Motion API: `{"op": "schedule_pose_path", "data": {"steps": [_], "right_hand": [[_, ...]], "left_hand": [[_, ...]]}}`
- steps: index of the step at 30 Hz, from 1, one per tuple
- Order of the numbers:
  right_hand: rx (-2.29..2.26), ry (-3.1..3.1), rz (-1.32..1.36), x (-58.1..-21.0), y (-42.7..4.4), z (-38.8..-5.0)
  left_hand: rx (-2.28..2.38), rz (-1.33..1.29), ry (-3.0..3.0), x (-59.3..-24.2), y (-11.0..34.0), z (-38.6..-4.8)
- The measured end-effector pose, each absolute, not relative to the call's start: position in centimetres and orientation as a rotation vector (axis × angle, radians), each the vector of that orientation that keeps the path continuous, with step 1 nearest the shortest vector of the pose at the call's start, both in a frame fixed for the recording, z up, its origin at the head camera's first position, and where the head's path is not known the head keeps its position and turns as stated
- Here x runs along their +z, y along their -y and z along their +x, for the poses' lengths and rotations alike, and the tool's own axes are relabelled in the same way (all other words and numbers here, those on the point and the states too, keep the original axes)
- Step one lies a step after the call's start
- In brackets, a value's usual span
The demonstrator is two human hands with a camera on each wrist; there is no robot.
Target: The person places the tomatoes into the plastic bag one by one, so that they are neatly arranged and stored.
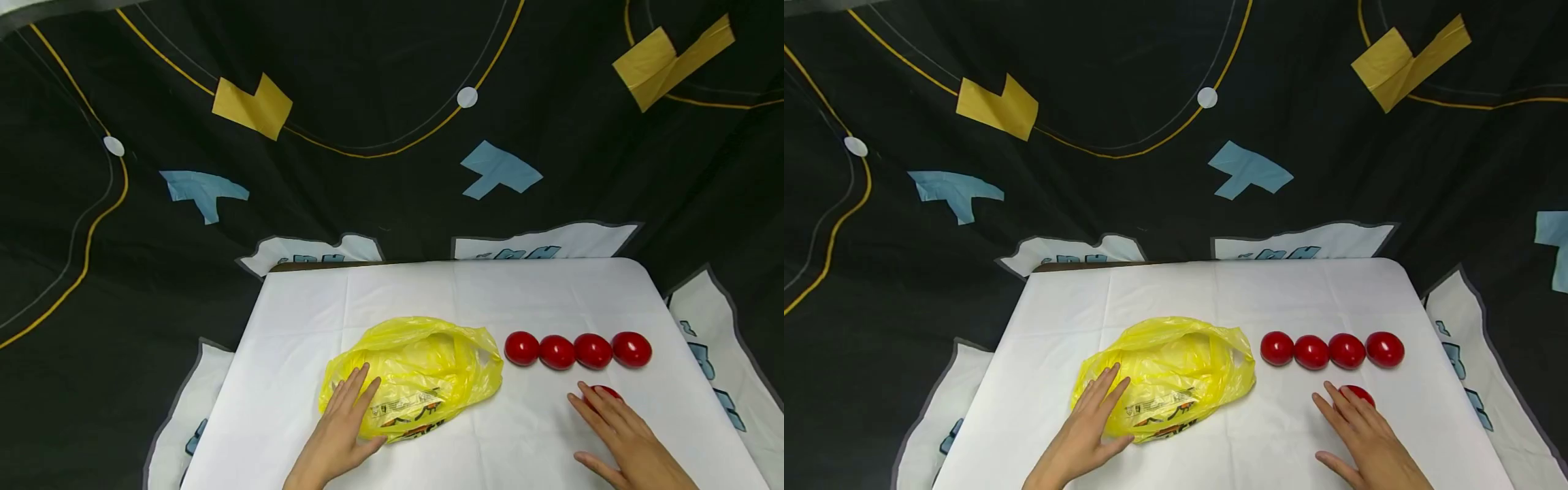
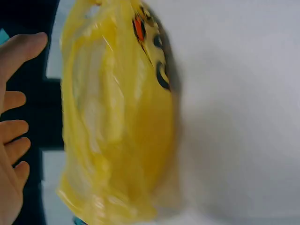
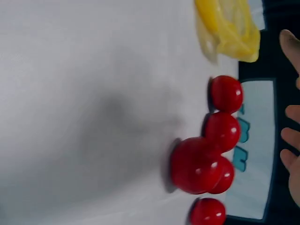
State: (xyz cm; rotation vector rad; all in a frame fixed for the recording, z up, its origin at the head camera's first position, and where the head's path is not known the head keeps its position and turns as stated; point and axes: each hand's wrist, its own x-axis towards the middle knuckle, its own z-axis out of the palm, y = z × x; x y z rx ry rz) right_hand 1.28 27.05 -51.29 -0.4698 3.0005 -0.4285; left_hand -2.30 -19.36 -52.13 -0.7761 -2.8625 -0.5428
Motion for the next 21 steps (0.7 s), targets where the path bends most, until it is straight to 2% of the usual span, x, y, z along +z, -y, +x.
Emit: {"op": "schedule_pose_path", "data": {"steps": [11,21], "right_hand": [[-0.552,-3.007,-0.325,-52.2,-27.9,1.4],[-0.608,-3.040,-0.282,-53.3,-28.4,1.6]], "left_hand": [[-0.668,-0.546,2.763,-56.2,22.7,-4.3],[-0.865,-0.402,2.803,-58.0,23.7,-4.7]]}}
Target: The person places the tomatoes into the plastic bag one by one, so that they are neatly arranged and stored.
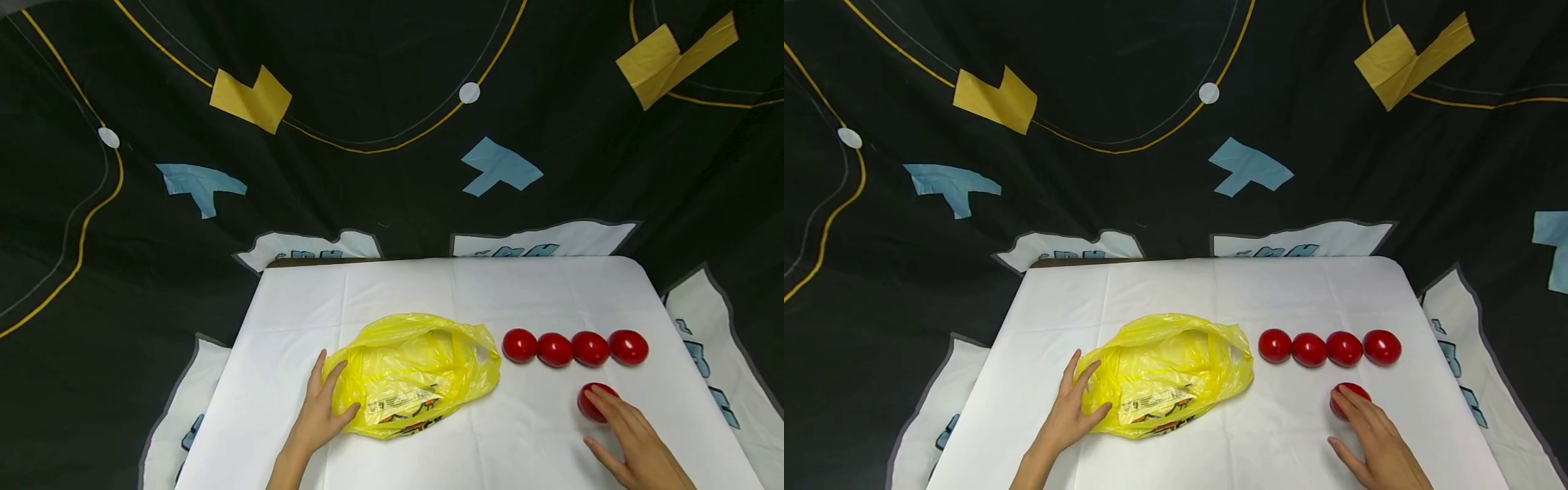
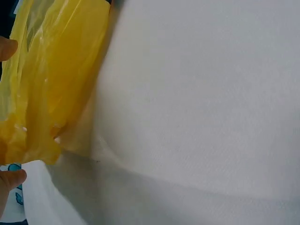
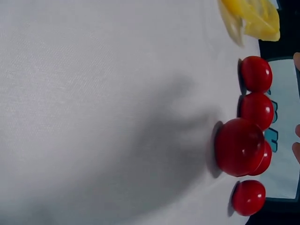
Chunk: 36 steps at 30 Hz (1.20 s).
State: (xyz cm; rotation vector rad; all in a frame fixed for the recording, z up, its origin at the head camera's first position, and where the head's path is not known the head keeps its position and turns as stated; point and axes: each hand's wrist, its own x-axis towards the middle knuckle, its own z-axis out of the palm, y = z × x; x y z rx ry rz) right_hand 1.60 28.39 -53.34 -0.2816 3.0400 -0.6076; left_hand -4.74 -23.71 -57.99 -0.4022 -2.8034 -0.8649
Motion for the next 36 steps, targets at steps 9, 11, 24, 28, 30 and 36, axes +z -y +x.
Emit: {"op": "schedule_pose_path", "data": {"steps": [9,11,24,28,30,36], "right_hand": [[-0.682,-3.120,-0.195,-54.7,-29.2,1.2],[-0.708,-3.122,-0.156,-55.1,-29.5,1.1],[-0.848,-3.012,0.130,-57.4,-31.2,0.3],[-0.897,-2.903,0.233,-58.1,-31.5,-0.2],[-0.944,-2.837,0.285,-58.5,-31.5,-0.5],[-1.086,-2.721,0.450,-60.0,-31.1,-1.2]], "left_hand": [[-1.051,-0.268,2.857,-58.9,23.9,-5.2],[-1.086,-0.243,2.856,-59.2,24.0,-5.3],[-1.169,-0.115,2.881,-60.4,23.9,-5.4],[-1.190,-0.051,2.906,-61.0,23.9,-5.3],[-1.204,-0.028,2.902,-61.3,23.9,-5.2],[-1.267,-0.001,2.878,-61.8,23.9,-5.1]]}}
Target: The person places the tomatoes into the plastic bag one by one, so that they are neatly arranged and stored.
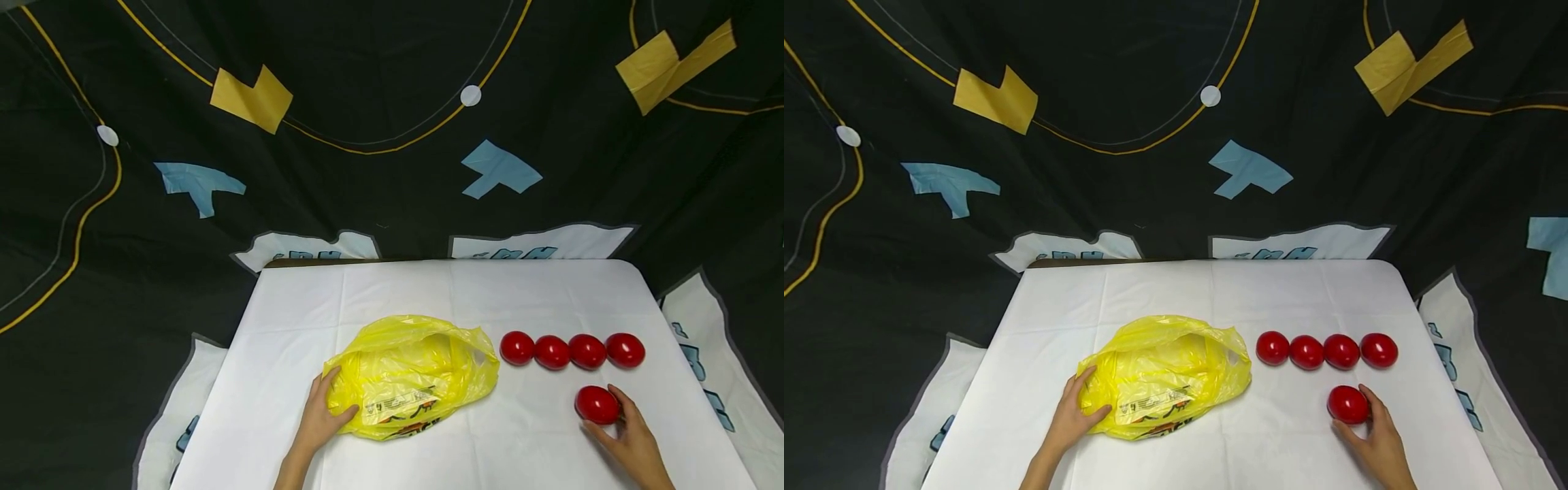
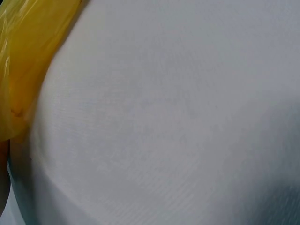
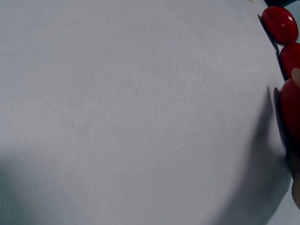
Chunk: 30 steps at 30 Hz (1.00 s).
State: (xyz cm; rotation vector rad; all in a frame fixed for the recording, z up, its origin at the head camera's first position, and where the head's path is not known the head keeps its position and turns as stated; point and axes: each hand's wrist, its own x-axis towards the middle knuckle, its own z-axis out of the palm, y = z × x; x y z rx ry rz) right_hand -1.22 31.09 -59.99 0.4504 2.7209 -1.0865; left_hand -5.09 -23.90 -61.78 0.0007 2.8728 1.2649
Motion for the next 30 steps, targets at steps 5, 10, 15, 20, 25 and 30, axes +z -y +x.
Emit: {"op": "schedule_pose_path", "data": {"steps": [5,10,15,20,25,30], "right_hand": [[-1.146,-2.722,0.572,-60.7,-30.6,-1.4],[-1.222,-2.643,0.715,-61.2,-30.4,-1.6],[-1.291,-2.532,0.846,-61.8,-30.4,-1.6],[-1.352,-2.489,0.899,-61.9,-30.3,-1.6],[-1.382,-2.500,0.930,-62.1,-30.1,-1.5],[-1.400,-2.499,0.948,-62.0,-29.9,-1.3]], "left_hand": [[1.302,-0.002,-2.864,-61.9,23.9,-5.1],[1.322,-0.021,-2.842,-62.1,23.8,-5.0],[1.325,-0.043,-2.826,-62.1,23.8,-5.0],[1.367,-0.056,-2.807,-62.2,23.8,-5.1],[1.396,-0.061,-2.788,-62.3,23.9,-5.1],[1.411,-0.059,-2.774,-62.3,23.9,-5.0]]}}
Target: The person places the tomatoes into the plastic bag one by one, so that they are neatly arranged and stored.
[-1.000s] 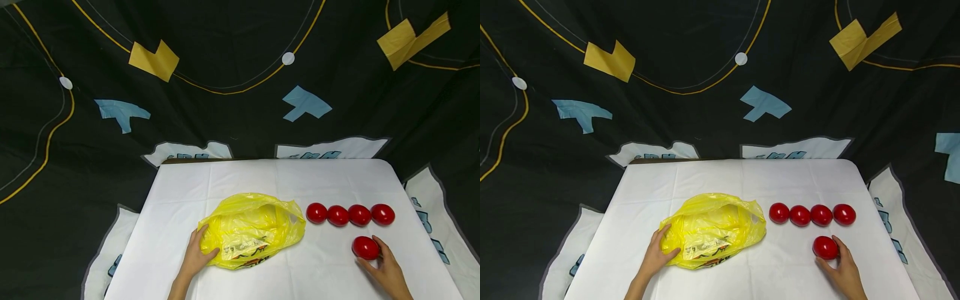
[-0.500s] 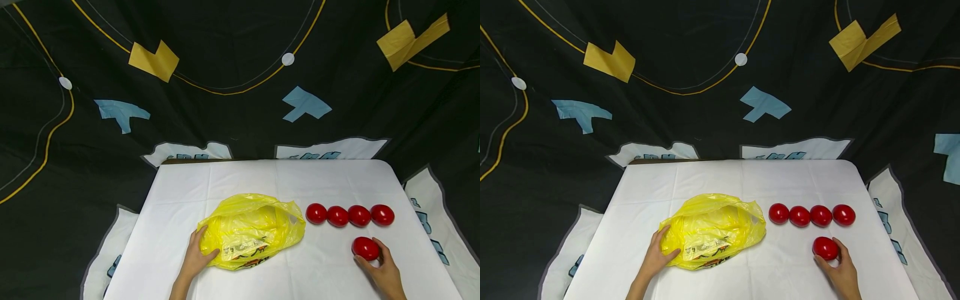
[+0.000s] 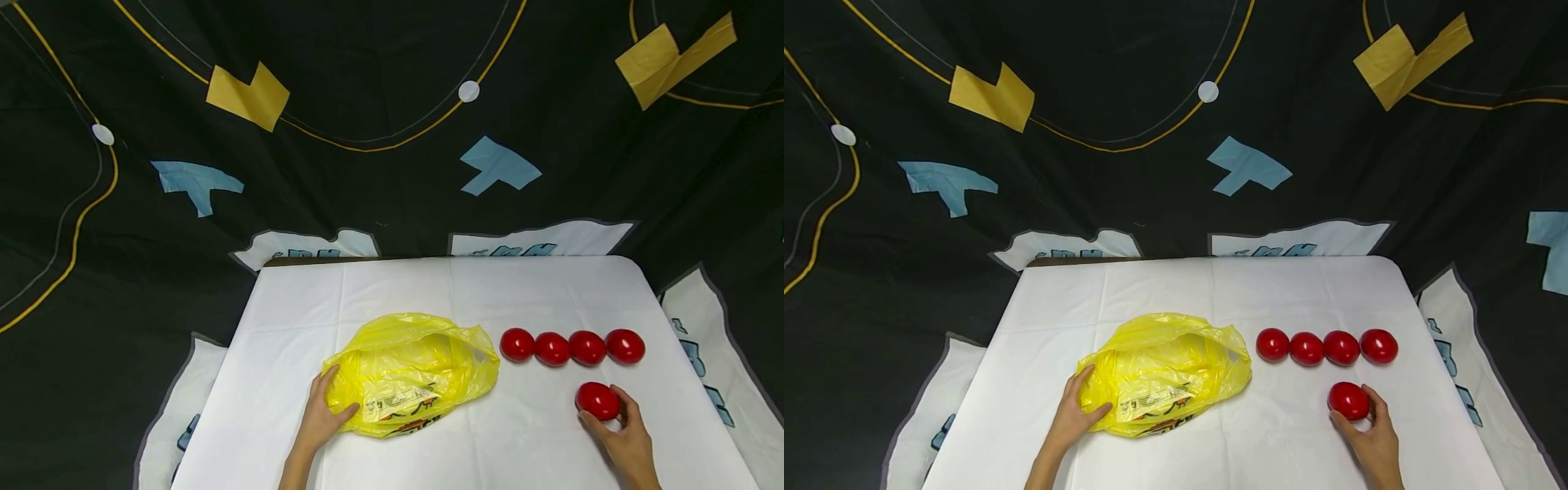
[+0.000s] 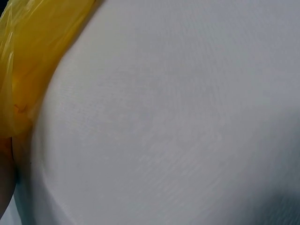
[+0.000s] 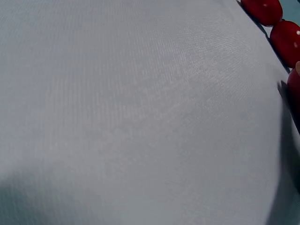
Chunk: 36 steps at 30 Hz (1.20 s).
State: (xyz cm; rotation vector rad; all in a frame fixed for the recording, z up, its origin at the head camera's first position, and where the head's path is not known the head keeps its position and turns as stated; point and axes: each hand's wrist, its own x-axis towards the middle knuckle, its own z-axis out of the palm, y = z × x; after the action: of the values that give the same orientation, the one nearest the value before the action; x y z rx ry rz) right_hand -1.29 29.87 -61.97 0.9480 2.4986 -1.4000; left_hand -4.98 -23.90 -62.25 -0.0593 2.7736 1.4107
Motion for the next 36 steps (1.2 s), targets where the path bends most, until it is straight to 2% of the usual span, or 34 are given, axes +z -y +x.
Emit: {"op": "schedule_pose_path", "data": {"steps": [20,36], "right_hand": [[-1.487,-2.469,1.017,-61.6,-28.9,-1.2],[-1.511,-2.439,0.807,-60.0,-27.6,-1.1]], "left_hand": [[1.441,-0.048,-2.769,-62.5,23.9,-4.9],[1.437,-0.063,-2.767,-62.4,23.9,-4.8]]}}
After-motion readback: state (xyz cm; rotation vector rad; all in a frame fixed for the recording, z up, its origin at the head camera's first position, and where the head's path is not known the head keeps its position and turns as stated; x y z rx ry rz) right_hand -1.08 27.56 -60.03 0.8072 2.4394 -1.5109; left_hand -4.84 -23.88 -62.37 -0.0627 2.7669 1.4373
